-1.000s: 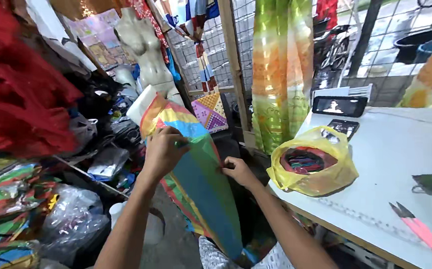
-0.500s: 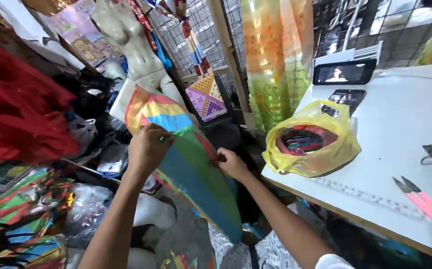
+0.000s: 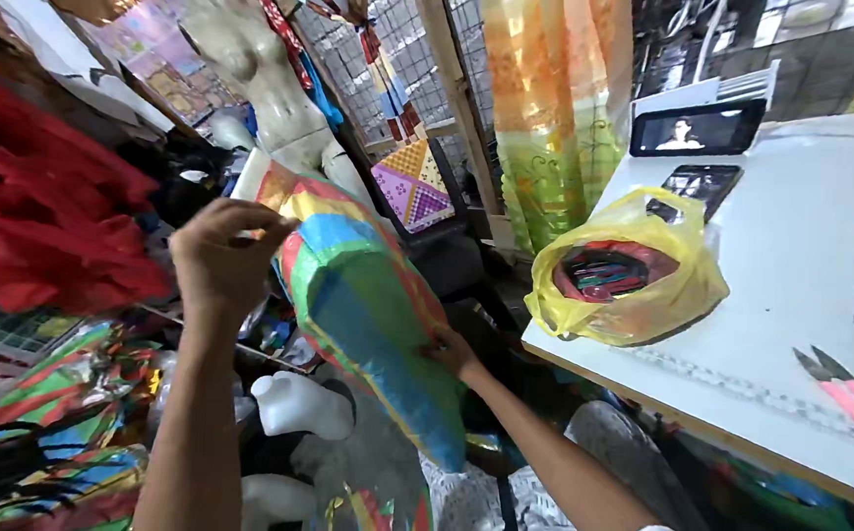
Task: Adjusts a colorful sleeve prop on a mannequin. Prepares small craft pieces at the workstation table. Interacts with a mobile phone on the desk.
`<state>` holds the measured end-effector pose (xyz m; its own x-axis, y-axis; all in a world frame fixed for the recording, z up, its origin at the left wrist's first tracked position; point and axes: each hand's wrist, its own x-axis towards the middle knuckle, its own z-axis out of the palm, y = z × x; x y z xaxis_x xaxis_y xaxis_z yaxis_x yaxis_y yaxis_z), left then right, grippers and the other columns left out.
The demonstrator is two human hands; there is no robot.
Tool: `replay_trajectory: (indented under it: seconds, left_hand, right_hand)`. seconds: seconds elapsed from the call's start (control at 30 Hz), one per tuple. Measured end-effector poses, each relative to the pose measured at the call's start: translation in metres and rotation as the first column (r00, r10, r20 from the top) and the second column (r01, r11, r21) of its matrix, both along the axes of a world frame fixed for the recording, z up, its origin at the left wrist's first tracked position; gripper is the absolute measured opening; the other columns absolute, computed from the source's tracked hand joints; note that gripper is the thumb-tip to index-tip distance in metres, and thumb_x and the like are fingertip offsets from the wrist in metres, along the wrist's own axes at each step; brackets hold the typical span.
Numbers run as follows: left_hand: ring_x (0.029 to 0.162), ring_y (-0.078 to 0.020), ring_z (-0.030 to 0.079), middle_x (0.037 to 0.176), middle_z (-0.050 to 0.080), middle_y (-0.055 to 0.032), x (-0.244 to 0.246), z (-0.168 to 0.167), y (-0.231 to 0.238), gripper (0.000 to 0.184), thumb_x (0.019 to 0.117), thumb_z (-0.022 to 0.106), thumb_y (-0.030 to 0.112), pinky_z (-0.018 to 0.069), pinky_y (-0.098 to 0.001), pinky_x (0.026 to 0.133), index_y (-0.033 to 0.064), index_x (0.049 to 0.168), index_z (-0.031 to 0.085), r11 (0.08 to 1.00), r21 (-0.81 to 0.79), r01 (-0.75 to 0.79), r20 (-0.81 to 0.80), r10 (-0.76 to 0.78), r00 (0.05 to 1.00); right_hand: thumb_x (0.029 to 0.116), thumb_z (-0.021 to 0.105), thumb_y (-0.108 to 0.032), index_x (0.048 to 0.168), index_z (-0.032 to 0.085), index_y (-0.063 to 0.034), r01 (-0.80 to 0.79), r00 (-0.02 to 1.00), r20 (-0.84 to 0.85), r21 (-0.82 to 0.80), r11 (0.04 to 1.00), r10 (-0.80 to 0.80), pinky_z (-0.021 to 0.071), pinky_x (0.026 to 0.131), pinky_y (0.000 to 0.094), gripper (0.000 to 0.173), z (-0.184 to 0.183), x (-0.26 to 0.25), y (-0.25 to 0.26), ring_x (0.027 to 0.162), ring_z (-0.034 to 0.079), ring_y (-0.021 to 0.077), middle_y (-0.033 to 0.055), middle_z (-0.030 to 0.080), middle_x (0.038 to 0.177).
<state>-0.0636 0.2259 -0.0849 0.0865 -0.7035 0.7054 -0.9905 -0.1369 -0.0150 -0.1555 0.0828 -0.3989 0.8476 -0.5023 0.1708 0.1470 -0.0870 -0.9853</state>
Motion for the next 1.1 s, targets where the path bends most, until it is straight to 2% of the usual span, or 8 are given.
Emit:
replay_trajectory:
  seconds: [0.1,0.17,0.3,0.43,0.6,0.73,0.87,1.1]
  left_hand:
    - [0.088,-0.0016,0.065,0.103,0.069,-0.0109,0.001,0.005,0.020,0.033,0.1054,0.057,0.024,0.0542,-0.0200,0.082,-0.0067,0.107,0.067,0.975,-0.221,0.040,-0.014,-0.044,0.999]
    - [0.082,-0.0011,0.064,0.100,0.069,-0.0083,-0.008,-0.015,0.041,0.033,0.1057,0.057,0.025,0.0549,-0.0214,0.079,-0.0058,0.112,0.066,0.956,-0.294,-0.018,-0.125,-0.020,0.992]
    - [0.080,-0.0113,0.068,0.095,0.071,-0.0098,-0.025,-0.102,0.075,0.030,0.1018,0.062,0.022,0.0584,-0.0335,0.077,-0.0048,0.112,0.067,0.962,-0.125,-0.243,-0.557,0.134,0.820]
    - [0.093,-0.0172,0.070,0.103,0.073,-0.0124,-0.029,-0.179,0.056,0.038,0.0968,0.071,0.026,0.0573,-0.0388,0.089,-0.0042,0.119,0.068,0.969,0.124,-0.213,-0.817,0.222,0.533]
    - [0.072,-0.0011,0.067,0.080,0.072,-0.0019,-0.003,-0.239,0.040,0.008,0.0879,0.075,0.005,0.0573,-0.0210,0.073,-0.0018,0.091,0.073,0.936,-0.225,-0.271,-0.769,0.000,0.639]
    - [0.069,0.0014,0.065,0.077,0.070,0.0014,0.011,-0.256,0.041,0.010,0.0833,0.078,0.003,0.0566,-0.0177,0.070,-0.0018,0.088,0.070,0.900,-0.380,-0.213,-0.718,-0.142,0.682]
    - [0.078,0.0012,0.066,0.085,0.071,-0.0025,0.016,-0.274,0.043,0.021,0.0983,0.065,0.014,0.0565,-0.0189,0.078,-0.0059,0.098,0.070,0.931,-0.339,-0.132,-0.663,-0.137,0.736]
    - [0.074,-0.0041,0.066,0.083,0.070,-0.0080,0.009,-0.339,0.051,0.020,0.0915,0.072,0.011,0.0563,-0.0225,0.074,-0.0071,0.097,0.069,0.961,-0.192,-0.201,-0.717,0.003,0.697]
  right_hand:
    - [0.0939,0.073,-0.027,0.131,0.061,0.0039,-0.005,1.000,0.004,0.048,0.999,0.004,0.0533,0.097,0.0399,0.050,-0.004,-0.010,0.001,0.108,0.066,0.0230,0.0196,0.067,0.119]
    - [0.0952,0.072,-0.024,0.132,0.060,0.0051,0.035,0.996,0.075,0.103,0.994,-0.043,0.0539,0.099,0.0360,0.049,0.000,-0.015,-0.001,0.110,0.066,0.0197,0.0188,0.067,0.122]
    - [0.0985,0.066,-0.021,0.125,0.062,0.0076,0.042,0.968,0.242,0.085,0.996,-0.061,0.0538,0.096,0.0297,0.039,0.018,-0.018,-0.017,0.105,0.066,0.0130,0.0151,0.068,0.116]
    - [0.0980,0.067,-0.015,0.116,0.066,0.0045,0.048,0.961,0.272,0.022,0.999,-0.052,0.0560,0.089,0.0291,0.027,0.036,-0.014,-0.032,0.094,0.067,0.0092,0.0095,0.071,0.105]
    - [0.0920,0.074,-0.008,0.092,0.066,-0.0013,0.187,0.950,0.244,0.053,0.981,-0.195,0.0546,0.073,0.0260,0.011,0.035,-0.004,-0.032,0.074,0.062,0.0058,0.0018,0.065,0.081]
    - [0.0915,0.074,-0.006,0.100,0.066,0.0001,0.147,0.957,0.236,0.104,0.984,-0.168,0.0552,0.074,0.0258,0.014,0.031,-0.005,-0.030,0.076,0.063,0.0067,0.0031,0.066,0.085]
    - [0.0928,0.074,-0.011,0.114,0.066,0.0035,0.008,0.995,0.094,0.020,1.000,-0.010,0.0571,0.087,0.0292,0.027,0.022,-0.017,-0.034,0.090,0.068,0.0090,0.0080,0.071,0.101]
    - [0.0937,0.075,-0.016,0.112,0.068,0.0037,0.050,0.995,-0.086,-0.015,0.999,-0.052,0.0545,0.090,0.0288,0.028,-0.009,-0.027,-0.033,0.096,0.066,0.0106,0.0114,0.070,0.106]
